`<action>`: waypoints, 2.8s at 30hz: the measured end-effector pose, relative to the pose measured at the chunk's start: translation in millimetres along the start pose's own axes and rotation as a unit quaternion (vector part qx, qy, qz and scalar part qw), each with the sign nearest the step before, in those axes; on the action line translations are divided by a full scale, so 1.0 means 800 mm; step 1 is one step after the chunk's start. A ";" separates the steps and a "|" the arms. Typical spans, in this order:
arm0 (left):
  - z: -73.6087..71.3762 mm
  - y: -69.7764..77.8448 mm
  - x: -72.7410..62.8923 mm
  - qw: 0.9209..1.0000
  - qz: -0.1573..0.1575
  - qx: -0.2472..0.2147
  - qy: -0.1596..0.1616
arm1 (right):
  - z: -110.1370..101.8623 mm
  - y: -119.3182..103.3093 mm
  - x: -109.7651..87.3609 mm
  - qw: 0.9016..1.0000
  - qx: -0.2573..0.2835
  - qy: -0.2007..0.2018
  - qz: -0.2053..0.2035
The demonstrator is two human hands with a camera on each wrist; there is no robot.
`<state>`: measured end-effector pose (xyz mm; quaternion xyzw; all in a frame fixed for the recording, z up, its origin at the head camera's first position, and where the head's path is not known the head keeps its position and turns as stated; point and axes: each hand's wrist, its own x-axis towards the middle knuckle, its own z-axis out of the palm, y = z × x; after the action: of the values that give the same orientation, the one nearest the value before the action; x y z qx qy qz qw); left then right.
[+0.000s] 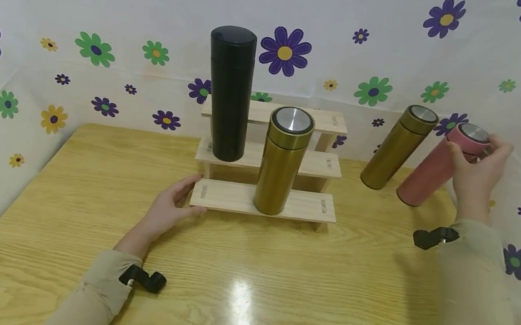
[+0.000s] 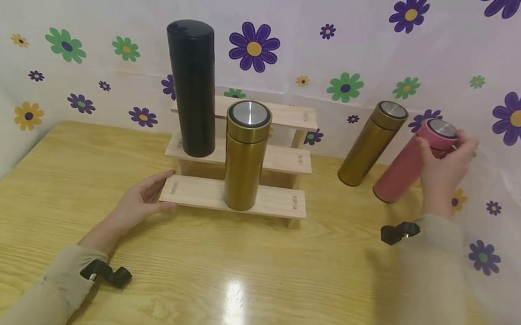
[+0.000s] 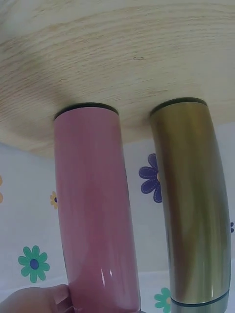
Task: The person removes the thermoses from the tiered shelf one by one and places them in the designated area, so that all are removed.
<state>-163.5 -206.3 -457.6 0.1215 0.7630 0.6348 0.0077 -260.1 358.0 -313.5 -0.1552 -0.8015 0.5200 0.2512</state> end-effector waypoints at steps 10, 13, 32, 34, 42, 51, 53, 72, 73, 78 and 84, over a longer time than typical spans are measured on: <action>0.005 0.010 -0.001 1.000 0.005 -0.022 -0.002 | -0.006 -0.001 0.000 1.000 -0.004 0.003 0.005; 0.006 0.001 0.001 1.000 0.005 -0.019 -0.004 | -0.009 0.000 -0.003 1.000 -0.021 -0.002 0.006; 0.003 0.002 -0.002 1.000 0.002 -0.025 -0.003 | 0.048 -0.110 -0.104 0.958 0.022 -0.029 -0.284; 0.002 0.001 -0.001 1.000 0.003 -0.028 -0.004 | 0.064 -0.122 -0.125 0.948 0.031 -0.078 -0.306; 0.000 0.002 -0.001 1.000 -0.001 -0.025 0.000 | 0.117 -0.154 -0.186 0.895 0.082 -0.252 -0.359; 0.002 0.018 -0.004 1.000 -0.011 -0.023 -0.005 | 0.153 -0.169 -0.208 0.873 0.102 -0.346 -0.328; 0.003 0.026 -0.007 1.000 -0.012 -0.026 -0.008 | 0.157 -0.171 -0.210 0.873 0.101 -0.354 -0.320; 0.000 0.005 -0.001 1.000 -0.017 -0.016 -0.001 | 0.175 -0.171 -0.218 0.890 0.122 -0.363 -0.247; 0.000 0.005 -0.001 1.000 -0.017 -0.015 -0.001 | 0.176 -0.171 -0.218 0.890 0.132 -0.361 -0.245; 0.001 0.007 0.001 1.000 -0.017 -0.011 -0.001 | 0.171 -0.169 -0.220 0.891 0.168 -0.347 -0.240; 0.002 0.006 0.001 1.000 -0.013 -0.015 -0.002 | 0.156 -0.166 -0.224 0.898 0.169 -0.330 -0.239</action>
<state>-163.6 -203.9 -453.3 0.1128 0.7547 0.6460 0.0190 -181.0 117.7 -277.1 0.2659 -0.7513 0.5936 0.1116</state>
